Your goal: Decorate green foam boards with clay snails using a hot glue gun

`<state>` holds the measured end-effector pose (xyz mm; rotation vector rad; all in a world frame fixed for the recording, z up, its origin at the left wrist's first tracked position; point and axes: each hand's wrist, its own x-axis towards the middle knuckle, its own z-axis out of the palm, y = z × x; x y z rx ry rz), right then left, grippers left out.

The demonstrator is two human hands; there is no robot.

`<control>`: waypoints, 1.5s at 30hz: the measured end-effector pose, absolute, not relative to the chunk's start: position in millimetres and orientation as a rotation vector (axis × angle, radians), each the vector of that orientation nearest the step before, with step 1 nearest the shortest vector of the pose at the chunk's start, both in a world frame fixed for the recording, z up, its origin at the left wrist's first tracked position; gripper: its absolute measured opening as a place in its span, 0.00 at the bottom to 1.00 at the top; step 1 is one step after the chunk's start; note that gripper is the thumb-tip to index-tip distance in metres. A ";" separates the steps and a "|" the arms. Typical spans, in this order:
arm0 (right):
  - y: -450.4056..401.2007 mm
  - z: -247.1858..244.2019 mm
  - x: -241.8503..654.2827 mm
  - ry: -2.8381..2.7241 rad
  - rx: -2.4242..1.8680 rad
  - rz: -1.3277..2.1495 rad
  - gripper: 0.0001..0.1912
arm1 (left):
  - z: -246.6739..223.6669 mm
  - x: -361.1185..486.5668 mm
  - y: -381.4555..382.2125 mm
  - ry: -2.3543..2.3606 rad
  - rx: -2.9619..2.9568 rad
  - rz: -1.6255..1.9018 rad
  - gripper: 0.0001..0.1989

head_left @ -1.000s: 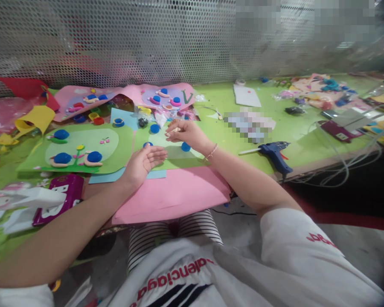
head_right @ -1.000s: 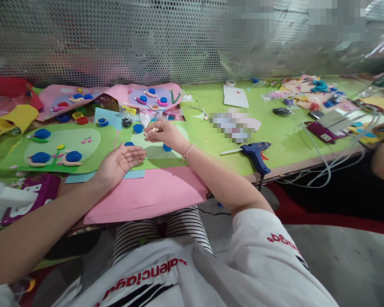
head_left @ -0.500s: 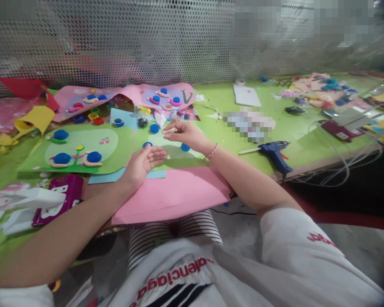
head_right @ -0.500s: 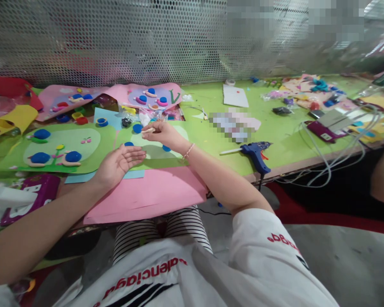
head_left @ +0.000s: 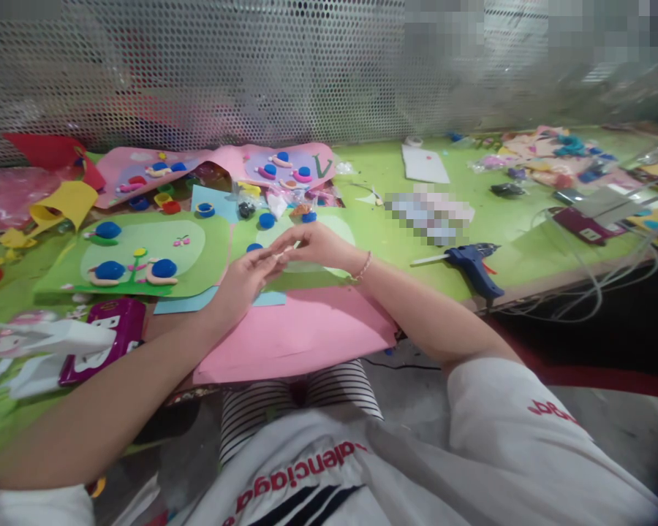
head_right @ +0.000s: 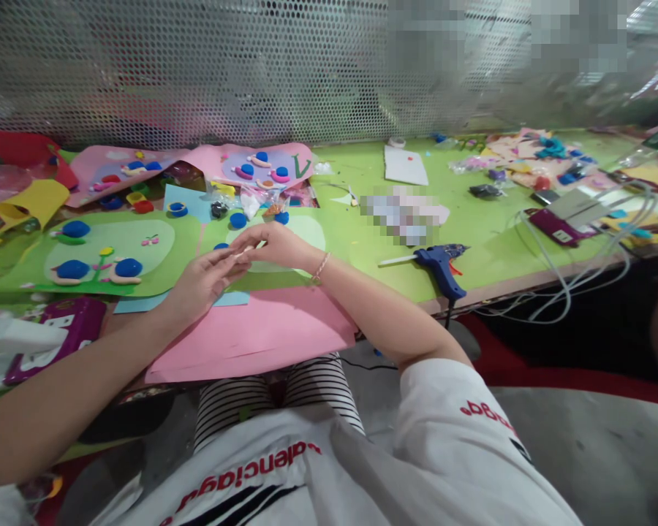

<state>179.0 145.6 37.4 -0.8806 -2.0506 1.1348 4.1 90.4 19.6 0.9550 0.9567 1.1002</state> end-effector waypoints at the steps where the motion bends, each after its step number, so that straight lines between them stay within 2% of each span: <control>1: 142.0 38.4 177.1 -2.134 -0.870 1.053 0.10 | 19.0 3.8 90.6 0.949 0.964 1.087 0.17; 5: 131.8 38.8 171.2 -2.318 -0.836 0.799 0.14 | 16.7 1.9 92.9 0.954 1.008 1.075 0.18; 11: 134.8 32.9 173.6 -2.366 -0.583 0.540 0.11 | 14.5 -0.8 95.3 1.032 1.059 1.078 0.19; 20: 132.4 38.3 176.4 -2.402 -0.594 0.588 0.13 | 9.8 -4.0 96.6 1.101 1.141 1.070 0.20; 29: 133.1 36.3 177.9 -2.486 -0.538 0.288 0.13 | 15.0 0.5 94.5 0.985 0.972 1.068 0.16; 33: 133.7 37.9 179.6 -2.435 -0.512 0.289 0.11 | 15.5 -0.7 94.7 0.940 0.883 1.097 0.14; 39: 158.0 41.4 198.3 -2.000 -0.849 0.171 0.08 | 17.4 -0.6 94.2 0.963 0.862 1.143 0.10; 45: 181.8 34.4 211.2 -1.806 -0.985 0.163 0.11 | 19.7 0.9 93.8 0.996 0.791 1.116 0.05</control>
